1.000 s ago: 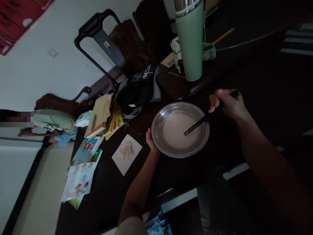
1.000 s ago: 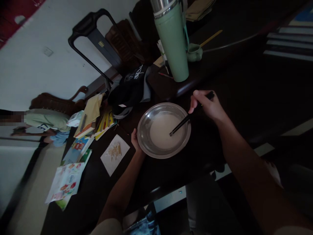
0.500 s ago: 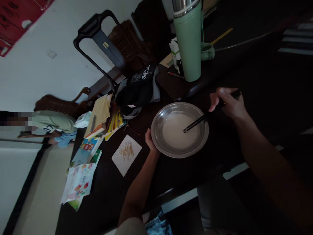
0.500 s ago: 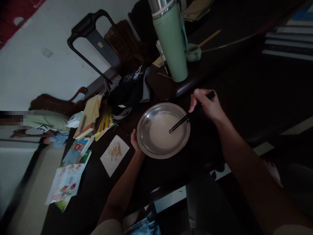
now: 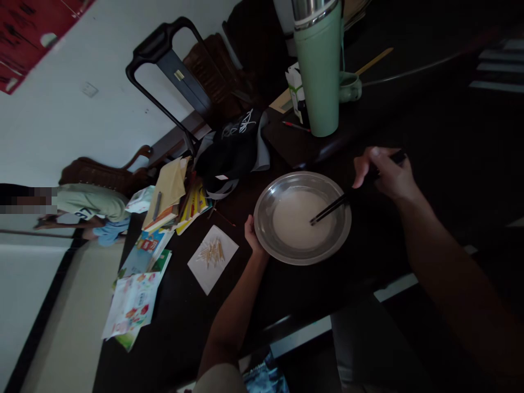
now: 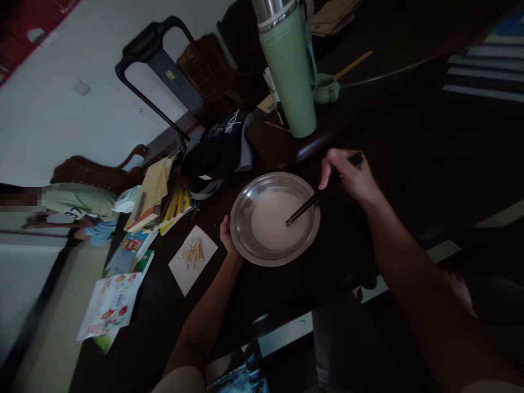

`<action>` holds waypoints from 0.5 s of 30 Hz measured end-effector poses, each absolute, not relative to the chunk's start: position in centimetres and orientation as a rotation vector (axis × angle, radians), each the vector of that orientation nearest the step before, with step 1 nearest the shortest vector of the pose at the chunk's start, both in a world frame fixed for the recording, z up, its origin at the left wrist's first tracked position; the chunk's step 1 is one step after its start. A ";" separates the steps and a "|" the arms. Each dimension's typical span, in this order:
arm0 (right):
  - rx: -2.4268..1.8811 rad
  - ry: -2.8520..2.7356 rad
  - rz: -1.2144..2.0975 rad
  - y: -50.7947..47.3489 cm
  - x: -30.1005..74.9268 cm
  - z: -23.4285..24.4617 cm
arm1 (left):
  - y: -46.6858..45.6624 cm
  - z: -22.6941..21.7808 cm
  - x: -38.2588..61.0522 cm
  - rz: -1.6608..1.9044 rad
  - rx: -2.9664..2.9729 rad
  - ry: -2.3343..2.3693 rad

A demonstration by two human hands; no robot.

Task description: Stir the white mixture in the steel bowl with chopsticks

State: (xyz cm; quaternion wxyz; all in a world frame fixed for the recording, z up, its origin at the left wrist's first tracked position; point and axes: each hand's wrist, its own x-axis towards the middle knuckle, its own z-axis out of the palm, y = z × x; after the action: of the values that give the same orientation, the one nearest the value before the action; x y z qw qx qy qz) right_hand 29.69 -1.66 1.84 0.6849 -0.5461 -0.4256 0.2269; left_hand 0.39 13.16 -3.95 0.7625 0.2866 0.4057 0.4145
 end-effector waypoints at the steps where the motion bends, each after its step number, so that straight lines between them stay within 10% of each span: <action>1: -1.235 -1.011 0.562 -1.6 29.5 2.0 | 13.1 -3.9 0.4 0.892 0.620 0.878; 15: -1.216 -1.003 0.570 -2.0 29.6 2.3 | 13.2 -3.9 0.4 0.902 0.606 0.903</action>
State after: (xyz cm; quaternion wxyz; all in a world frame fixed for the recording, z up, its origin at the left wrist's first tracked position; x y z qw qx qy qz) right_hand 29.62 -2.00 2.31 0.6689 -0.5391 -0.4450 0.2528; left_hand 0.39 13.18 -3.89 0.7605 0.2784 0.4150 0.4146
